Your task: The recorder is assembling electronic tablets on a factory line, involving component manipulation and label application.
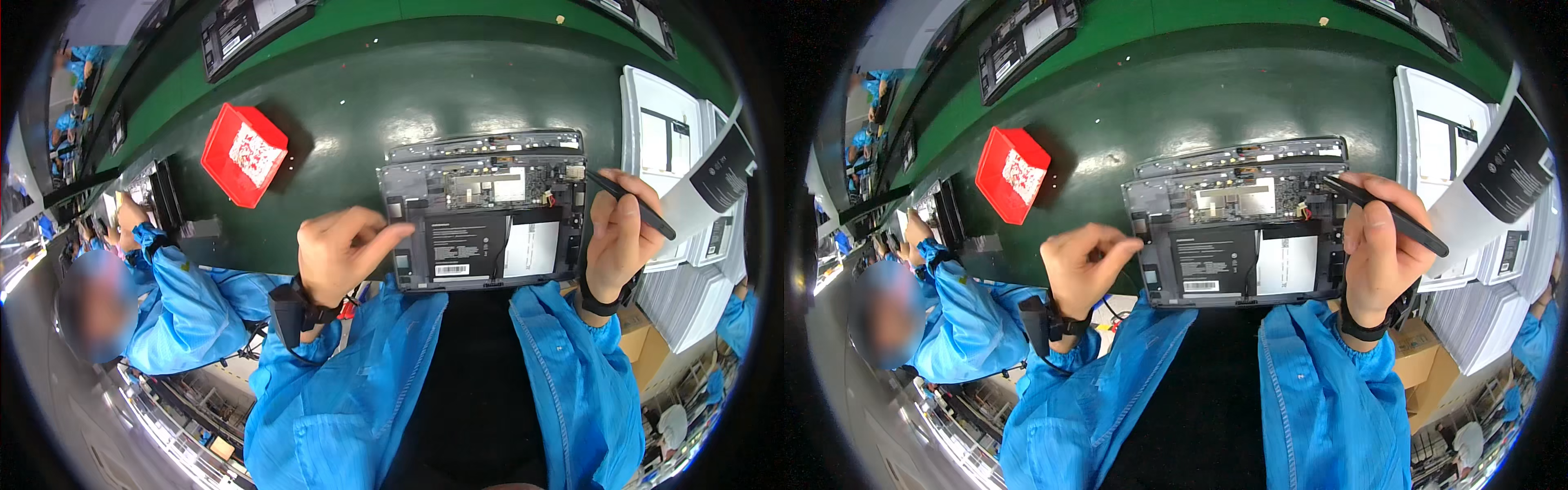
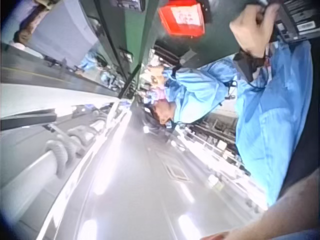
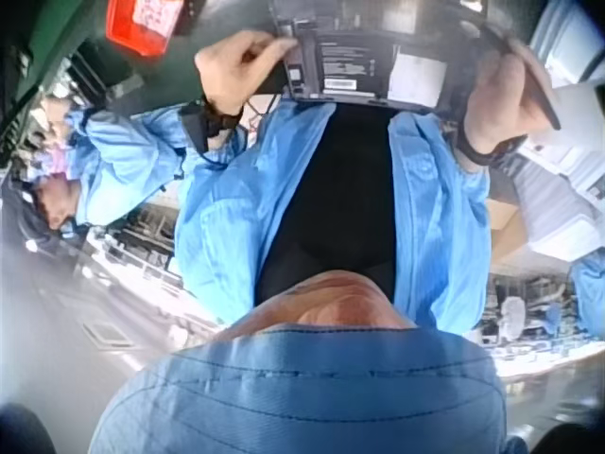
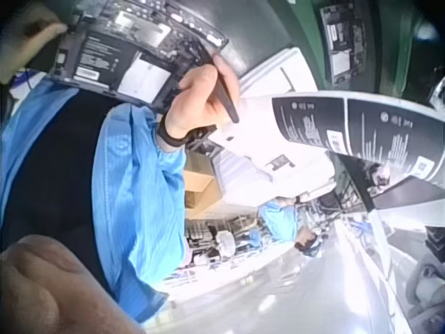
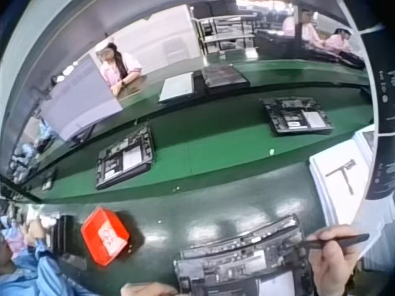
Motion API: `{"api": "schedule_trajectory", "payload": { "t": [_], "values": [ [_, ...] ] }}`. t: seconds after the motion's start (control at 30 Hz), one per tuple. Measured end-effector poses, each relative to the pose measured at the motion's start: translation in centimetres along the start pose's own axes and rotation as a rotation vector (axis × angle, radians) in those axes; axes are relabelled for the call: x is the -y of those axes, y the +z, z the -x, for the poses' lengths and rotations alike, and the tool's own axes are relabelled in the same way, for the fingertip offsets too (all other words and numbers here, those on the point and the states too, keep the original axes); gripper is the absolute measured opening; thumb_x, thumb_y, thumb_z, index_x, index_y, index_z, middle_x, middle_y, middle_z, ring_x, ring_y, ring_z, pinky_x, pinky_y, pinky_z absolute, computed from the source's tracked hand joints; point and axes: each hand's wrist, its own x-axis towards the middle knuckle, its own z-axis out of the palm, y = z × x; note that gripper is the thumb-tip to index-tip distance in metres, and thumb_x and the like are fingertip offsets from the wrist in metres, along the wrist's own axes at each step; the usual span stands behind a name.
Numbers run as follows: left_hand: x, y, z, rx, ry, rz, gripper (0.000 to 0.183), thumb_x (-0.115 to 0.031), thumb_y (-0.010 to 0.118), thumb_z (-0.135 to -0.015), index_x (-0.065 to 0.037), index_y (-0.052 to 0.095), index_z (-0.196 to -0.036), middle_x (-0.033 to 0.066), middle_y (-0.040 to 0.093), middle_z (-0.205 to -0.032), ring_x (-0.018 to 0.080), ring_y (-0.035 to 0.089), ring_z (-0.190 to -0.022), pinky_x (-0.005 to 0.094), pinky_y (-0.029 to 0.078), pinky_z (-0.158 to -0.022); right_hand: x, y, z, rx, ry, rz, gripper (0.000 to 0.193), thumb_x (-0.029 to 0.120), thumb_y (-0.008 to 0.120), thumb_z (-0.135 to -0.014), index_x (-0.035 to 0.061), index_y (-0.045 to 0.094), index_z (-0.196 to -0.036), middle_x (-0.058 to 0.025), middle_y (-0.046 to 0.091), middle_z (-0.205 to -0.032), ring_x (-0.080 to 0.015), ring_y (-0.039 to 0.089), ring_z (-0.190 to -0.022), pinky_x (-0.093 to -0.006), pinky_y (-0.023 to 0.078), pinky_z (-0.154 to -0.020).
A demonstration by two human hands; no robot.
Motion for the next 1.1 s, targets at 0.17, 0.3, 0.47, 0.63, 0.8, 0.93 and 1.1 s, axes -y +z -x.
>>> {"api": "schedule_trajectory", "payload": {
  "t": [0.17, 0.3, 0.47, 0.63, 0.8, 0.93, 1.1],
  "values": [
    [-1.7, 3.8, -7.5, -0.110, 0.487, 0.033, 0.036, -0.017, 0.086, -0.077, 0.001, 0.072, -0.105, 0.0152, 0.073, -0.102, 0.0319, 0.069, -0.094, 0.0400, 0.056, -0.082, 0.0, 4.5, -0.5, -0.050, 0.234, 0.180, 0.024, -0.003, 0.064, -0.095, -0.0062, 0.066, -0.119, -0.0171, 0.072, -0.112, -0.0059, 0.053, -0.063, -0.0198, 0.043, -0.057],
    [-2.3, 7.4, -9.2, 0.074, 0.459, 0.048, 0.026, -0.015, 0.080, -0.081, -0.001, 0.073, -0.101, 0.0121, 0.074, -0.100, 0.0292, 0.070, -0.095, 0.0392, 0.057, -0.081, 0.5, 5.0, 0.1, 0.010, 0.336, 0.243, 0.025, -0.005, 0.068, -0.092, -0.0030, 0.070, -0.117, -0.0110, 0.072, -0.111, -0.0051, 0.056, -0.069, -0.0188, 0.045, -0.059],
    [-1.9, 7.5, -9.2, 0.031, 0.504, 0.111, 0.017, -0.004, 0.077, -0.081, -0.001, 0.073, -0.097, 0.0118, 0.074, -0.094, 0.0297, 0.071, -0.087, 0.0379, 0.058, -0.078, 0.0, 5.7, 1.4, -0.019, 0.360, 0.229, 0.023, -0.003, 0.072, -0.091, -0.0035, 0.071, -0.114, -0.0084, 0.072, -0.104, -0.0038, 0.059, -0.069, -0.0174, 0.044, -0.056],
    [-0.7, 6.9, -9.4, 0.069, 0.553, 0.141, 0.019, -0.001, 0.077, -0.080, 0.001, 0.071, -0.098, 0.0135, 0.073, -0.097, 0.0309, 0.071, -0.089, 0.0387, 0.058, -0.079, -2.4, 5.7, 1.7, 0.033, 0.287, 0.375, 0.019, 0.001, 0.077, -0.088, -0.0026, 0.075, -0.106, -0.0047, 0.074, -0.090, -0.0012, 0.055, -0.063, -0.0168, 0.041, -0.053],
    [-0.1, 7.3, -8.9, 0.034, 0.626, 0.042, 0.023, -0.002, 0.080, -0.078, 0.002, 0.071, -0.099, 0.0133, 0.073, -0.097, 0.0316, 0.072, -0.091, 0.0385, 0.060, -0.079, -3.0, 5.9, 1.6, 0.036, 0.296, 0.438, 0.017, 0.001, 0.078, -0.086, -0.0010, 0.076, -0.103, -0.0043, 0.074, -0.088, -0.0012, 0.054, -0.061, -0.0175, 0.039, -0.052],
    [-0.3, 7.0, -9.0, 0.029, 0.635, 0.054, 0.024, -0.002, 0.080, -0.077, 0.002, 0.071, -0.099, 0.0138, 0.073, -0.097, 0.0315, 0.072, -0.090, 0.0380, 0.060, -0.077, -3.0, 6.1, 1.4, 0.055, 0.293, 0.447, 0.017, 0.001, 0.078, -0.086, -0.0006, 0.076, -0.102, -0.0046, 0.074, -0.087, -0.0013, 0.054, -0.060, -0.0177, 0.039, -0.051],
    [-0.7, 7.1, -8.9, 0.032, 0.575, 0.074, 0.022, -0.001, 0.080, -0.077, 0.002, 0.071, -0.097, 0.0137, 0.073, -0.096, 0.0313, 0.072, -0.091, 0.0385, 0.059, -0.079, -3.1, 6.4, 1.1, 0.073, 0.267, 0.483, 0.016, 0.002, 0.079, -0.085, 0.0006, 0.077, -0.101, -0.0036, 0.074, -0.085, -0.0012, 0.055, -0.059, -0.0180, 0.039, -0.050]
  ]
}}
